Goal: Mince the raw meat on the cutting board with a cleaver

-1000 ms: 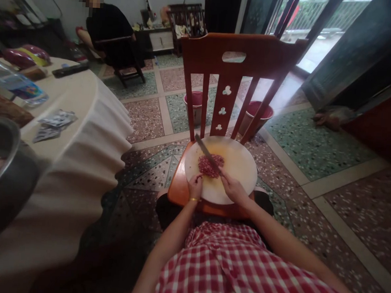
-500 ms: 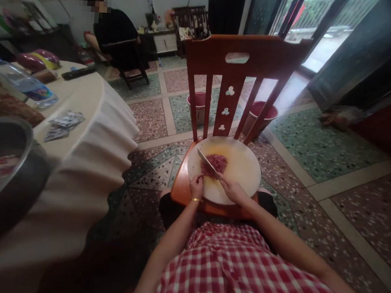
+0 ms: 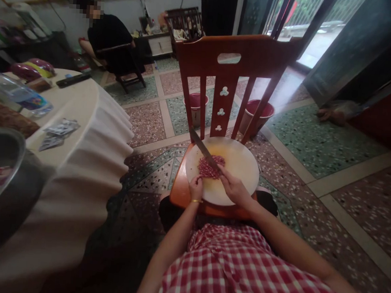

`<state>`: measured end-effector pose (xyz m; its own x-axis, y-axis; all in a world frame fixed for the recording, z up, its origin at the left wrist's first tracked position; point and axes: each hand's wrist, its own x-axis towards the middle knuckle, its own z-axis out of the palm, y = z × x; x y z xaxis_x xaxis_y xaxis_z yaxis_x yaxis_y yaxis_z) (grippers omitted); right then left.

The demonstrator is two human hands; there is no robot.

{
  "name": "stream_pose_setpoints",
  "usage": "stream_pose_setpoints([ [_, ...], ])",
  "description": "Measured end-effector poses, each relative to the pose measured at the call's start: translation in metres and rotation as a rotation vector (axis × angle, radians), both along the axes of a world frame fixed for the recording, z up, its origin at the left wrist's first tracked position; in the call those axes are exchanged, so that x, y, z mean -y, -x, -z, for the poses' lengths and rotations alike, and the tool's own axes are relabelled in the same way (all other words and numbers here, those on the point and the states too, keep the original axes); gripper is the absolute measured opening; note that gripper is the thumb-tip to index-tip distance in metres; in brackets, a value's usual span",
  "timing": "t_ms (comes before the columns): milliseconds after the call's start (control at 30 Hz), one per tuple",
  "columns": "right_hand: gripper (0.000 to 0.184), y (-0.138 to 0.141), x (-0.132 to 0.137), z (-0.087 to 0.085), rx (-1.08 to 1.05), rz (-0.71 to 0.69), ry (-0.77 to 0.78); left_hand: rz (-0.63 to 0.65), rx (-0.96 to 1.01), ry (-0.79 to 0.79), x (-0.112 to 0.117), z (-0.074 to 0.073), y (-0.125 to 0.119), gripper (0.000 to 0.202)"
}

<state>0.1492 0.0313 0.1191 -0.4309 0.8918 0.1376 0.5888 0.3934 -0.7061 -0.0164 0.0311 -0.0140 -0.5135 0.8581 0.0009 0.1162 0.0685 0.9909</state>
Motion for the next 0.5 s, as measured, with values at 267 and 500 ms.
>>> stream_pose_setpoints([
  [267,0.043,-0.009,-0.004,-0.001,0.004,0.008,0.074,0.022,-0.018,0.003,0.003,-0.011,-0.003,0.024],
  [500,0.042,-0.015,-0.010,0.012,0.090,0.098,0.084,0.021,-0.076,-0.018,0.003,-0.012,-0.003,0.024],
])
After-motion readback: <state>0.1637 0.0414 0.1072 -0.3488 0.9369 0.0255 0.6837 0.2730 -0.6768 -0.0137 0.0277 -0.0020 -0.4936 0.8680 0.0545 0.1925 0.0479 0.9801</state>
